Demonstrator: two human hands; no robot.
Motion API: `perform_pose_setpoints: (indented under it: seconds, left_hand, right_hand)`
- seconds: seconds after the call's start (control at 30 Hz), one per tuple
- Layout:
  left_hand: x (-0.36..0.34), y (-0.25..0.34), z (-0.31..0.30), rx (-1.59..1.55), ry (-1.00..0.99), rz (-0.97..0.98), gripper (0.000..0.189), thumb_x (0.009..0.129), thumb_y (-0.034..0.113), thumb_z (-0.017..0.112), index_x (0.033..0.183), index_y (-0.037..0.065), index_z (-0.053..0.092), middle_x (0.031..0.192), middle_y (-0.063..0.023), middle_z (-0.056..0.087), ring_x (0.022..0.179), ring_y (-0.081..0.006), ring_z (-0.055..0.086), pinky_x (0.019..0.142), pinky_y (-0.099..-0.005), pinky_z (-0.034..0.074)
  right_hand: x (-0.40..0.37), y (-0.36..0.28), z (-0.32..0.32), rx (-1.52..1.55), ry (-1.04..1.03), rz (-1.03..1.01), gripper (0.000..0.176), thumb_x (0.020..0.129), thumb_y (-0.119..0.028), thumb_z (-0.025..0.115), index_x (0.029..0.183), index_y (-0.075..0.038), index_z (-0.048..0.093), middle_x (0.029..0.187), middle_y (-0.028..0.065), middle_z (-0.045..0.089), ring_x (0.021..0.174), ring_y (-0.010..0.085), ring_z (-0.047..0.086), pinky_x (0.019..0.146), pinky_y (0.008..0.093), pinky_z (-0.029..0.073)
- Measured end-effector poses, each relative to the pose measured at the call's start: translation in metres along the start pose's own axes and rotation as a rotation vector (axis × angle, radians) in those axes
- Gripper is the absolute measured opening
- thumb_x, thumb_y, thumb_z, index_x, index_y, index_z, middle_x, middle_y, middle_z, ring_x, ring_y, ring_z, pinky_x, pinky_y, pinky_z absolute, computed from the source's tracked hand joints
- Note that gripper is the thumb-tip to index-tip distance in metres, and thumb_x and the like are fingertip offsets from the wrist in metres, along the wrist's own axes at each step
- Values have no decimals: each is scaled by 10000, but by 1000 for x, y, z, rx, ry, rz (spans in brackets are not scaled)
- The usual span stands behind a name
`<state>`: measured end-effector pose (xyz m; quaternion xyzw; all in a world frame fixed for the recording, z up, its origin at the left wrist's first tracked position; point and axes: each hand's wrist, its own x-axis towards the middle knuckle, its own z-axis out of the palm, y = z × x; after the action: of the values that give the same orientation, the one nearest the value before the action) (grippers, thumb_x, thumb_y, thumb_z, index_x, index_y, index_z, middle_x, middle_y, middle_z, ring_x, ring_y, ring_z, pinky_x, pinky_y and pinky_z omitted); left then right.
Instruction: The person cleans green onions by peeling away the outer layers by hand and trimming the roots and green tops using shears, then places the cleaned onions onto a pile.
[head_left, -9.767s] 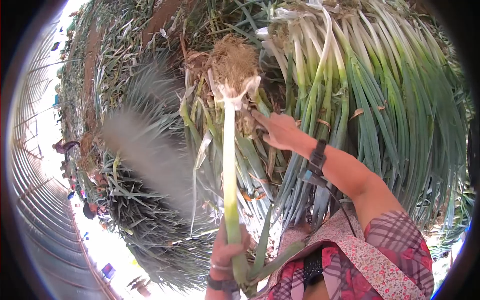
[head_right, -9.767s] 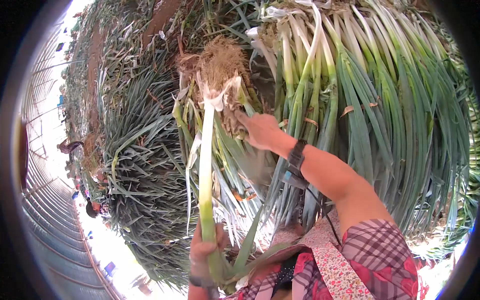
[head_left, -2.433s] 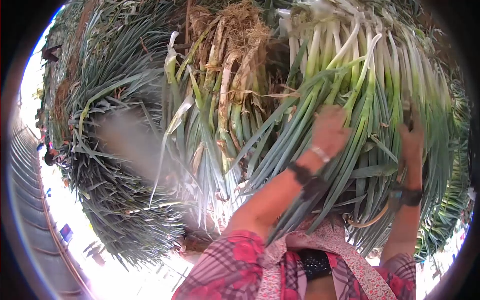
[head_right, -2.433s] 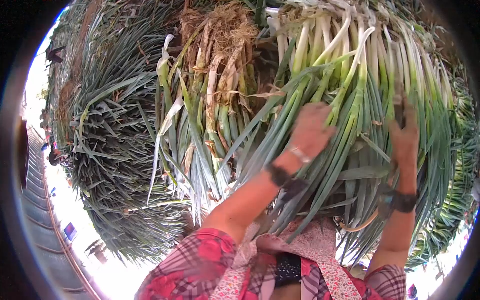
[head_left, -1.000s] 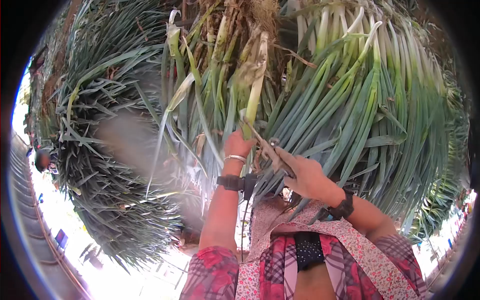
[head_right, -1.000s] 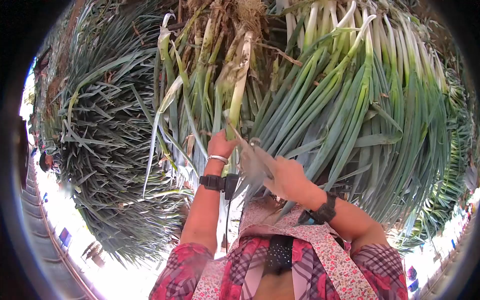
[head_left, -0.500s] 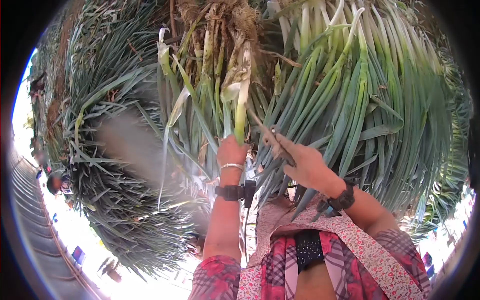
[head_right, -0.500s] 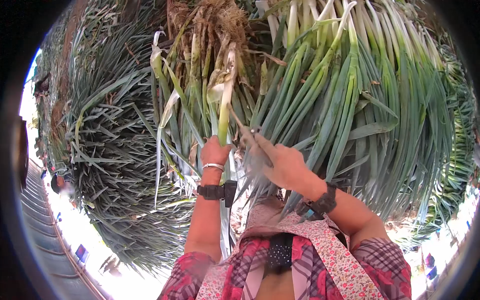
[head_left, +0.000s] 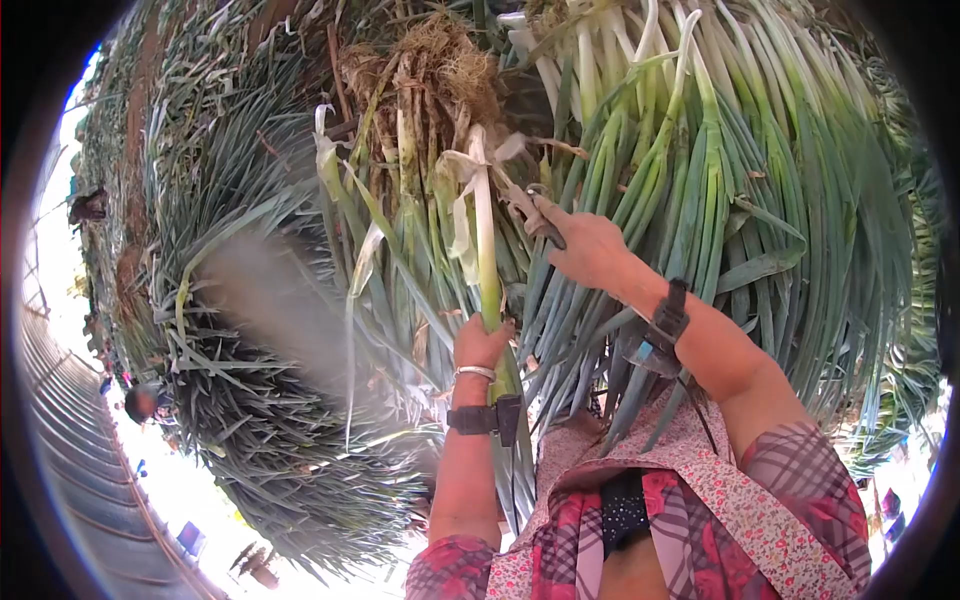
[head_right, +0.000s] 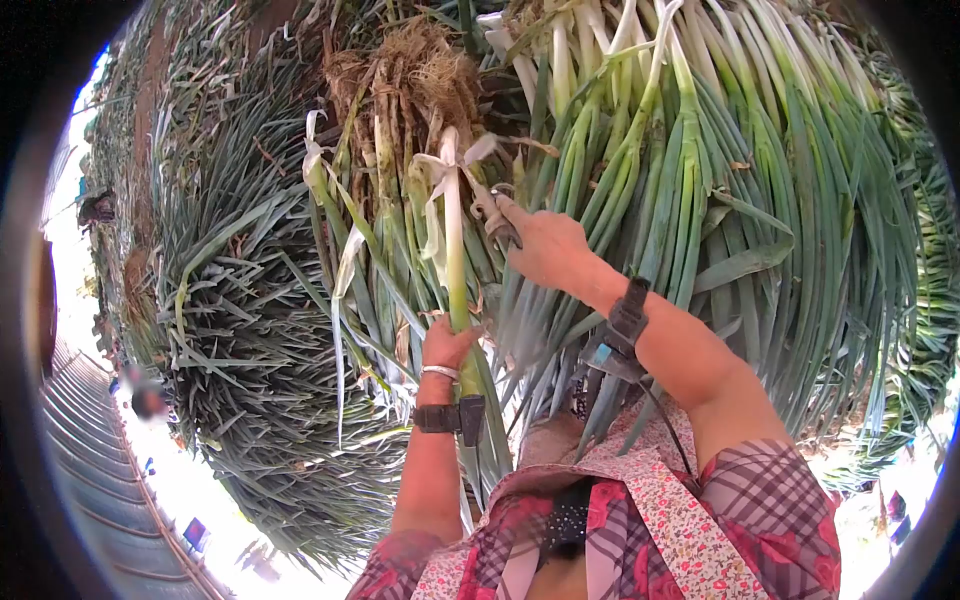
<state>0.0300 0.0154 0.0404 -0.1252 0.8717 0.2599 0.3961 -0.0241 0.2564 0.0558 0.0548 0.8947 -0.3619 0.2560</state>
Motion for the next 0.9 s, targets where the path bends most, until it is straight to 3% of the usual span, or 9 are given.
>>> perform_pose_setpoints:
  seconds: [0.1,0.2,0.43,0.57,0.63,0.7,0.77,0.83,0.9]
  left_hand:
    - [3,-9,4,-66,-37,-21,407,695,327,722,907,-6,623,754,-156,644,716,-268,634,665,-362,481]
    - [-6,9,-7,-475,-133,20,368,714,127,722,1031,3,581,832,-29,603,718,-116,556,648,-266,464]
    - [-38,44,-54,-478,-98,105,415,687,86,707,1068,-1,567,828,-30,589,708,-123,553,647,-261,463]
    - [-59,155,-115,-498,87,208,369,706,46,622,1074,20,599,864,-14,576,746,-116,542,692,-247,450]
    - [-54,219,-136,-623,102,424,359,720,56,621,1076,14,596,878,-18,573,764,-110,531,705,-237,439]
    - [-50,285,-140,-566,178,597,362,741,98,634,1088,3,588,888,-25,567,795,-107,525,713,-227,427]
    - [-33,332,-132,-653,-112,621,358,792,135,623,1131,26,584,908,-26,574,813,-106,524,717,-217,420]
    - [7,360,-88,-597,-144,608,343,830,201,623,1135,48,591,910,-17,580,816,-128,534,728,-243,433]
    - [82,352,-6,-228,-193,663,578,801,343,649,1229,-11,487,1106,-203,547,1016,-321,527,862,-370,427]
  right_hand:
    - [19,10,4,-8,117,-63,695,702,-173,567,1368,-94,383,801,202,632,754,392,607,700,480,481]
    - [29,14,0,3,93,-41,695,699,-184,573,1365,-102,392,815,209,636,772,390,611,719,472,484]
    - [-4,7,-20,177,-76,-92,678,696,-203,572,1350,-111,421,860,221,638,807,393,611,738,452,488]
    - [-28,8,-68,428,43,-120,673,709,-147,563,1362,-96,408,865,214,625,785,373,613,727,376,494]
    - [-39,17,-101,497,123,-86,676,715,-116,563,1371,-94,399,879,208,623,768,353,618,720,341,492]
    - [-53,34,-126,655,383,-65,686,720,-47,551,1383,-63,375,945,170,625,815,269,632,757,274,470]
    - [-68,49,-154,778,404,16,693,719,-27,553,1384,-27,356,1020,144,622,920,205,623,829,243,444]
    - [-79,76,-167,749,548,37,679,719,-29,544,1373,-8,365,1017,130,621,947,190,618,849,239,436]
    - [-90,96,-182,572,642,83,672,713,-36,539,1367,-13,382,1010,130,620,924,206,619,835,252,443]
